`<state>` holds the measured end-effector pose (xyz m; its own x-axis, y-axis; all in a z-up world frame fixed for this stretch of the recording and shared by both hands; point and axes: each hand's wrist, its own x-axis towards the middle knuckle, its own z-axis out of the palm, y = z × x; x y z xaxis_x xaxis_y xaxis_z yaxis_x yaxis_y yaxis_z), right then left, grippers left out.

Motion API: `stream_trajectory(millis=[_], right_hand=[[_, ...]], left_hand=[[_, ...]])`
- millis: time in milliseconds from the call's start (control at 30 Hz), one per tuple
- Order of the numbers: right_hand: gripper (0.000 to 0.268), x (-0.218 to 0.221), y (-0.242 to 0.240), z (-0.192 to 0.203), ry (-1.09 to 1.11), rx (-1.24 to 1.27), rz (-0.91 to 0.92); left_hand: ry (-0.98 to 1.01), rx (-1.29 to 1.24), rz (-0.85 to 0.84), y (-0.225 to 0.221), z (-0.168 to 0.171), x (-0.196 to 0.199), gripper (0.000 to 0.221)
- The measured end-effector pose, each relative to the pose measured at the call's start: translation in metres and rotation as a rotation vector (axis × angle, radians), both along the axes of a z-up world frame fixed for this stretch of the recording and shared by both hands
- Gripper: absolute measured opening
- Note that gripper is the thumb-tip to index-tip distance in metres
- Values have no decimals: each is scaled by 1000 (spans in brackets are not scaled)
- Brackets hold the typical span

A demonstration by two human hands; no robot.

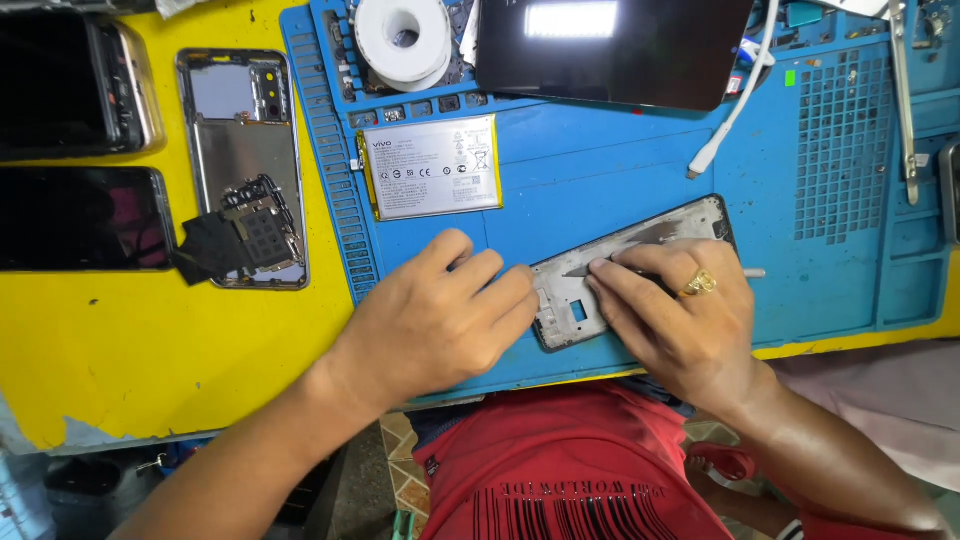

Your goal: The person scrapes adhesive residue from the back of a smartphone using a metal tool. They rotate the phone to access different areas and briefly handle a power bank before returning to scraping.

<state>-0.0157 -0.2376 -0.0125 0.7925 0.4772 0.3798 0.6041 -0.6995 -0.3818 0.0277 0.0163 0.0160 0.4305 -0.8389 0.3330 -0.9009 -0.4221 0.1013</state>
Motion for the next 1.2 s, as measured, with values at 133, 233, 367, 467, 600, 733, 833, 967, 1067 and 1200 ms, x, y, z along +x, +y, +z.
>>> stream_trajectory(millis=[133,233,367,467,600,733,833,967,1067,1200], right_hand=[[13,1,0,2,-9,26,14],[13,2,0,2,-11,14,11],[11,3,0,3,-12,16,23],[11,2,-1,1,-12,11,23],[11,3,-1,2,-10,1,21],[12,3,-2,0,-7,7,23],[12,2,-2,-2,-12,6,5],[18,-1,-7,-2,4,56,-2],[16,-7,-25,-4,59,28,-133],[11,-3,-46,7,116,2,-335]], left_hand=[[-7,41,-41,-1,-6,10,24],[41,19,-16,0,-14,13,22],[291,-17,33,1,-27,12,18],[442,-71,76,6,-25,15,14],[592,-100,172,27,-2,10,11],[873,-28,240,70,29,-21,13],[1090,110,380,94,39,-51,18],[944,154,153,90,29,-78,9],[625,84,138,56,23,-65,35],[106,10,66,16,6,-28,18]])
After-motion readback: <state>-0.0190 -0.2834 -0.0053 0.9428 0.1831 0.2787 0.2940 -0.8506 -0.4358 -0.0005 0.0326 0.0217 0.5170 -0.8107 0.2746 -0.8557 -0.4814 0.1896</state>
